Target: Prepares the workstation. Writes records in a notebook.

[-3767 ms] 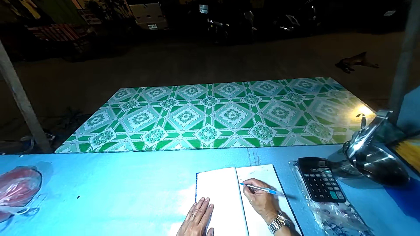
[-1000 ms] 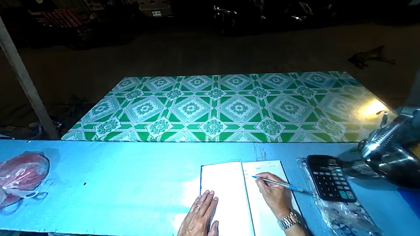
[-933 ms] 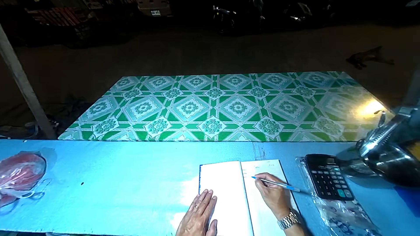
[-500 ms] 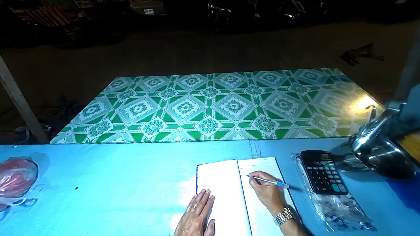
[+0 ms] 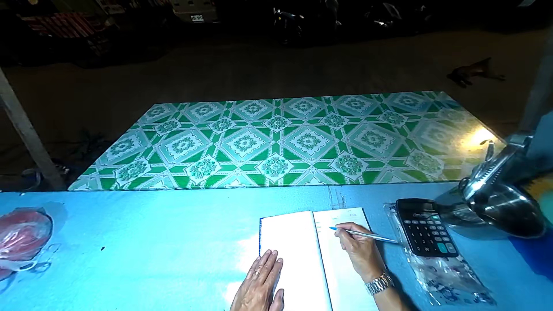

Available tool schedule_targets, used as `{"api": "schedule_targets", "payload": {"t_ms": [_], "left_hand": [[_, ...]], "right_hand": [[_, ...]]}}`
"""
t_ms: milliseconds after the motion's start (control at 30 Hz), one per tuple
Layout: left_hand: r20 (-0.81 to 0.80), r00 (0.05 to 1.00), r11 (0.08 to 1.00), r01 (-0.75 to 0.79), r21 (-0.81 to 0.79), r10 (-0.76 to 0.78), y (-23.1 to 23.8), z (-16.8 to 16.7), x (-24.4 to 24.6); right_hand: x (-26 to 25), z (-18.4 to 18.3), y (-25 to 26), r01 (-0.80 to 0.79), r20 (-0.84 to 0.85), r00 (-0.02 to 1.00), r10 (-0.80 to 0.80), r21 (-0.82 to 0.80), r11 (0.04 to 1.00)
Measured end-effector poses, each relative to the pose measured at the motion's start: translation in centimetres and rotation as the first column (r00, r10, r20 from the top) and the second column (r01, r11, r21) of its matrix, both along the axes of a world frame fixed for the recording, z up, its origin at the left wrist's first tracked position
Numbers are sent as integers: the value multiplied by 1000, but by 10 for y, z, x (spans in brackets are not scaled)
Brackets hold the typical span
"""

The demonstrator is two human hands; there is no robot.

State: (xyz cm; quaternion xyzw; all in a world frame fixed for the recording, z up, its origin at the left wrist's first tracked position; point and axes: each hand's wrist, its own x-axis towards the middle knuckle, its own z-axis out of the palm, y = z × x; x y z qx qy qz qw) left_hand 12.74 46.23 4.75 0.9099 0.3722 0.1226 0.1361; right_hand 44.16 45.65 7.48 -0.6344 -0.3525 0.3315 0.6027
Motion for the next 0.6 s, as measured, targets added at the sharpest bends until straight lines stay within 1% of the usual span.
{"api": "schedule_targets", "payload": {"t_ms": [67, 200, 300, 367, 500, 600], "left_hand": [[-2, 1000, 1000, -2, 0, 2, 0, 0, 0], [-4, 1000, 1000, 3, 7, -3, 1, -1, 0], [-6, 1000, 1000, 5, 9, -5, 1, 0, 0], [2, 1000, 1000, 4, 17, -4, 0, 0, 0], [11, 1000, 1000, 3, 0, -3, 0, 0, -1], [14, 1000, 1000, 2, 0, -2, 1, 0, -1]], "right_hand": [[1, 1, 0, -9, -27, 1000, 9, 7, 1000], [-5, 1, 1, -61, 111, 992, 60, 7, 998], [-15, 7, -1, -95, 161, 982, 95, -4, 995], [-18, 3, -3, -97, 187, 978, 94, 7, 995], [-16, -10, -7, -85, 304, 950, 62, 62, 994], [-17, -14, -8, -108, 345, 936, 69, 95, 990]]}}
